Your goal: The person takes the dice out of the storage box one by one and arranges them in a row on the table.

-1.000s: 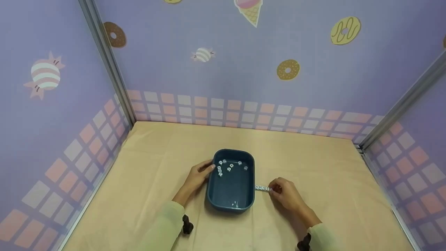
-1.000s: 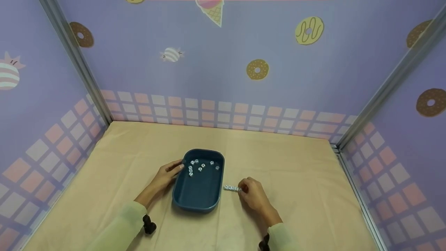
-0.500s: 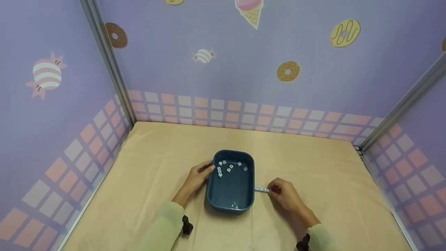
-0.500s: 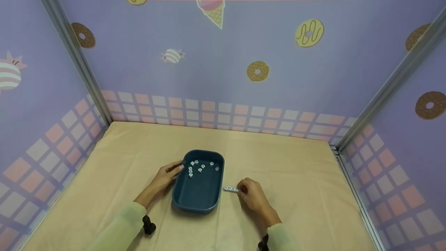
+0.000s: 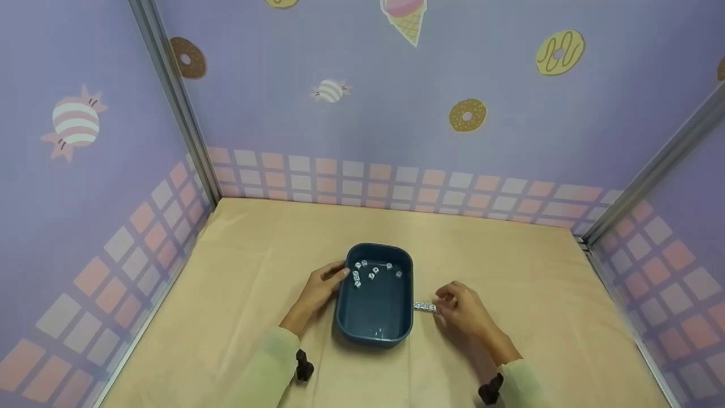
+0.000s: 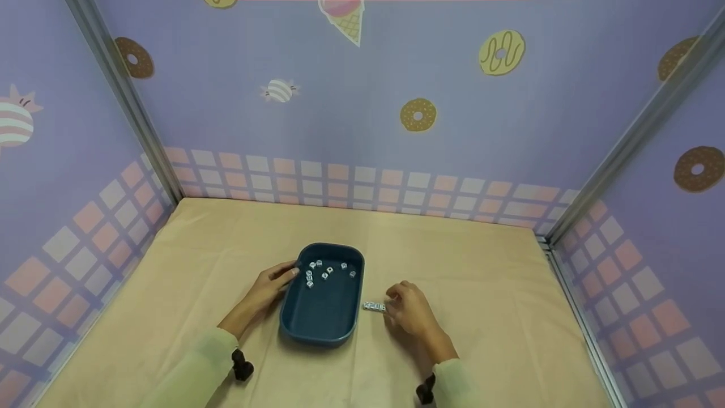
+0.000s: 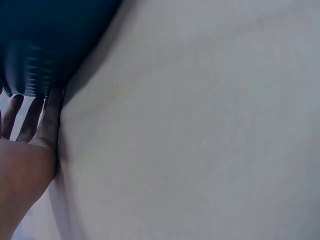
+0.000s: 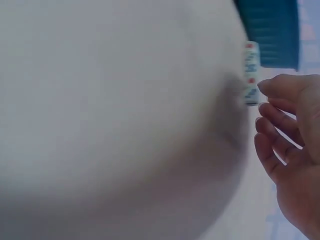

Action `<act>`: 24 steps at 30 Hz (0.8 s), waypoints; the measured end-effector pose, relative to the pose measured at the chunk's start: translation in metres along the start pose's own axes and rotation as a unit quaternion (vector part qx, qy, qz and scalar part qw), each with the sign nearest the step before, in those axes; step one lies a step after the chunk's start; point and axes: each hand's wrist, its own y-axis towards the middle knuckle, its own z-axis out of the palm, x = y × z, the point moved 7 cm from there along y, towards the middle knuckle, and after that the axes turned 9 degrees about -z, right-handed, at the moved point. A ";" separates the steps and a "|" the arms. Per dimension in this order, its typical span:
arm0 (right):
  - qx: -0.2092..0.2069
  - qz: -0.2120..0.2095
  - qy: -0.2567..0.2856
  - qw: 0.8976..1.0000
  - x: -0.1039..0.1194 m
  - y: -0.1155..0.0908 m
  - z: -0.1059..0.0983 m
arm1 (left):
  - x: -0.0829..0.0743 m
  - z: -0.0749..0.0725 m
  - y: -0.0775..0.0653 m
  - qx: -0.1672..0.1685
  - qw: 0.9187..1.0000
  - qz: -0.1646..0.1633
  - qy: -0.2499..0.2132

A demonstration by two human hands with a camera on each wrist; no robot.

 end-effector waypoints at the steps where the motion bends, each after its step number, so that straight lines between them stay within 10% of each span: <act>1: -0.011 -0.003 -0.001 1.000 0.003 0.005 -0.004 | 0.000 0.000 0.000 0.003 1.000 -0.002 -0.001; 9: -0.074 -0.080 0.009 0.994 0.047 0.055 -0.015 | 0.001 0.000 0.001 0.001 1.000 -0.005 0.008; 24: 0.059 -0.093 -0.085 0.990 0.079 0.129 0.038 | -0.002 -0.001 -0.001 0.002 1.000 -0.007 0.014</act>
